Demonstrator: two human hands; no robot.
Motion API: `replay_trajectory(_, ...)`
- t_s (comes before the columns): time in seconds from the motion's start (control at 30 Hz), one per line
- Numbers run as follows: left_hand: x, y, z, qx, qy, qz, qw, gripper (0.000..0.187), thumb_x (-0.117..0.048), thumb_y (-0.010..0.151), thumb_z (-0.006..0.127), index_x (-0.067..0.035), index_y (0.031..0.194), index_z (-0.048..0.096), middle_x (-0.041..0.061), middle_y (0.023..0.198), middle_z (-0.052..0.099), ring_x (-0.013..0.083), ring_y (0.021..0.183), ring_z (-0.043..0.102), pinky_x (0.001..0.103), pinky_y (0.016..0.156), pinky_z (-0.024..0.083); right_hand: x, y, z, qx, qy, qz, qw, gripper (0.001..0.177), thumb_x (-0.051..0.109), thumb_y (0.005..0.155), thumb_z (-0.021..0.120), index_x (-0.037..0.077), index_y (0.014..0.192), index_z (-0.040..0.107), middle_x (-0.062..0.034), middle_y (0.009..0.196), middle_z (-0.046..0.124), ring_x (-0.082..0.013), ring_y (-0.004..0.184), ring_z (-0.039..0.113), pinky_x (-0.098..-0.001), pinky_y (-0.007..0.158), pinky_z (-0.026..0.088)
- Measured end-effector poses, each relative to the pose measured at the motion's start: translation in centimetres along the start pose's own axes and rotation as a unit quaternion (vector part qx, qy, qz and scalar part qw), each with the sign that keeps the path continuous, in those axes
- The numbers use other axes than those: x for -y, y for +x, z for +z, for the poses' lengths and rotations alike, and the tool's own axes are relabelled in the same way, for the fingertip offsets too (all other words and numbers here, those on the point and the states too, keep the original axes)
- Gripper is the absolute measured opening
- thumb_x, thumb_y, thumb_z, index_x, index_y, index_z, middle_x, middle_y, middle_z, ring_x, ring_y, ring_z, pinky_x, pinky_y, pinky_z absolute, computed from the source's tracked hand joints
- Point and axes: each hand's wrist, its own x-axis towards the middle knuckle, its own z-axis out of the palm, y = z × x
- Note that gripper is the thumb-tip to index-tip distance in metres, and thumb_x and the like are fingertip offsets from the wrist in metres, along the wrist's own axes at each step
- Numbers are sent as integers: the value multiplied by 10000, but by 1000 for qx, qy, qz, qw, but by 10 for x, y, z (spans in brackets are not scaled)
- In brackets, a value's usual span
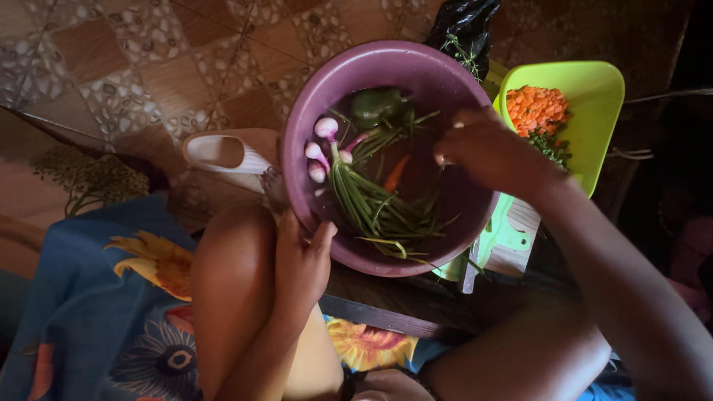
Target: The person chops green beans on a cutting board using a knife, transfers them into a bowl containing chopped carrots and peppers, and then washes spring onions in a separate bowl of water before returning to chop the beans.
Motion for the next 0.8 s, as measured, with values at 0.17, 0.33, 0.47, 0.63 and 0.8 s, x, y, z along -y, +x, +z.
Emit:
replay_trajectory(0.17,5,1,2,-5,-10,-1,1000,260,-103,877,643,-18,1120,605,116,969,655,229,838,599,340,796,495,2,-19,-28,-118,115,-26,986,197,116,864,689,131,1049,755,-61,1019,735,-256,1104,636,-425,1004,471)
replay_trajectory(0.33,9,3,3,-10,8,32,999,234,-84,882,649,-6,1098,607,121,991,639,225,885,604,345,838,496,8,-22,-41,-208,167,-51,962,204,145,967,712,113,1167,737,-83,1187,732,-233,1166,646,-404,1083,488)
replay_trajectory(0.47,3,4,3,-7,-27,-18,999,226,-97,874,650,-13,1080,612,98,965,645,206,848,601,337,795,499,20,-33,-23,-303,67,-63,949,292,121,910,681,130,1194,749,-125,1291,734,-305,1290,616,-447,1144,428)
replay_trajectory(0.63,3,2,1,6,-49,18,999,240,-94,882,635,-14,1107,607,96,982,657,179,880,624,322,832,503,23,-23,24,13,-49,-2,999,262,60,847,595,180,991,778,-62,1094,731,-263,1172,630,-429,1021,498)
replay_trajectory(0.8,5,2,2,-4,-36,-28,999,208,-118,887,656,-15,1058,598,91,907,659,180,785,609,324,739,508,29,-7,42,55,-189,-10,980,146,138,830,612,163,810,754,13,983,687,-217,1107,601,-415,903,478)
